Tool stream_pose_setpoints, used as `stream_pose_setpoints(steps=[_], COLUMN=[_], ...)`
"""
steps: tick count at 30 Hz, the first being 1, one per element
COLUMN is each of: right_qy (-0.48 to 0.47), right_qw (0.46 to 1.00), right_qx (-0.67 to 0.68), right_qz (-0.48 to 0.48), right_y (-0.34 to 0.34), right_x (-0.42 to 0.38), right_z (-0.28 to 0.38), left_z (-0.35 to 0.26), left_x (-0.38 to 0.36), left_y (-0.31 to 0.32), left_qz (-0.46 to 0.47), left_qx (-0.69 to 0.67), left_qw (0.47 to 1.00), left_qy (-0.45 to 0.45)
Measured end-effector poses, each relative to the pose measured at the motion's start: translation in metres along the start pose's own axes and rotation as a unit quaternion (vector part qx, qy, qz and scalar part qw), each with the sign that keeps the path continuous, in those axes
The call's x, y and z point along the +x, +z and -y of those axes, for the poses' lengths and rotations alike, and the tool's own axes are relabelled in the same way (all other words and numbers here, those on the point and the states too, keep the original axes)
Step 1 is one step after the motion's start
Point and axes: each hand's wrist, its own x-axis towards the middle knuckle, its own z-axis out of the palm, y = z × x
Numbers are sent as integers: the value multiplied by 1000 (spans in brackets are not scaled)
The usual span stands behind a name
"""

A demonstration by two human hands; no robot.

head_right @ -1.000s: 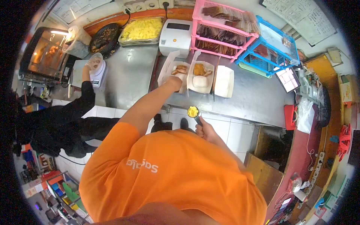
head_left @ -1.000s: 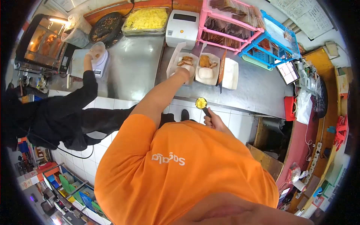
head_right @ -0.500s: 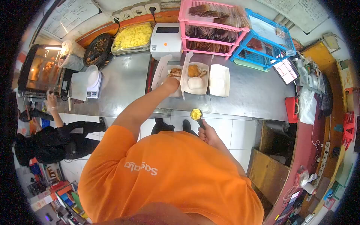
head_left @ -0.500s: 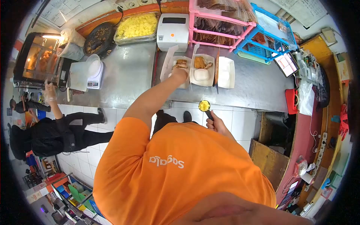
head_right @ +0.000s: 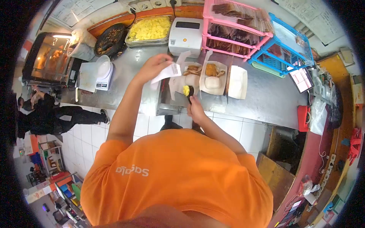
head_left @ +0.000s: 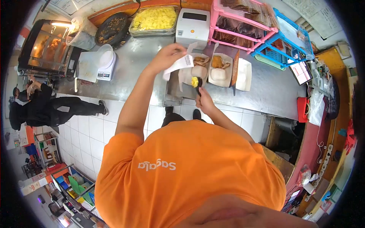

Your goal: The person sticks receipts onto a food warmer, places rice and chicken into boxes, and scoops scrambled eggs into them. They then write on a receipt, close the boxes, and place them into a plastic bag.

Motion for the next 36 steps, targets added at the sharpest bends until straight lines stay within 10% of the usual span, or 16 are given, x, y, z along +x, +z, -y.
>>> stream_pose_setpoints(steps=[2, 3, 5, 8, 16, 18, 32, 36], right_qy=[-306, -304, -355, -279, -580, -434, -307, -243], right_qw=[859, 860, 582, 590, 526, 694, 232, 282], right_qx=[-385, -386, -711, -727, -606, -561, -911, -909], right_qz=[-143, -140, -171, -212, -139, -125, -151, -186], right_y=[8, 9, 5, 38, 174, 261, 418, 416], right_x=[33, 46, 64, 53, 25, 44, 322, 337], right_z=[-4, -4, 2, 12, 57, 68, 153, 178], left_z=[6, 12, 37, 72, 131, 187, 204, 223], left_x=[-43, -64, -108, -165, -293, -305, -353, -357], left_y=[-24, -38, -63, -98, -236, -286, -337, -333], left_qz=[-36, -62, -119, -197, -354, -349, -359, -400], left_qx=[-191, -207, -202, -205, -161, -231, -106, -189], left_qw=[978, 972, 963, 943, 899, 890, 894, 856], left_qy=[-71, -97, -137, -173, -200, -181, -248, -269])
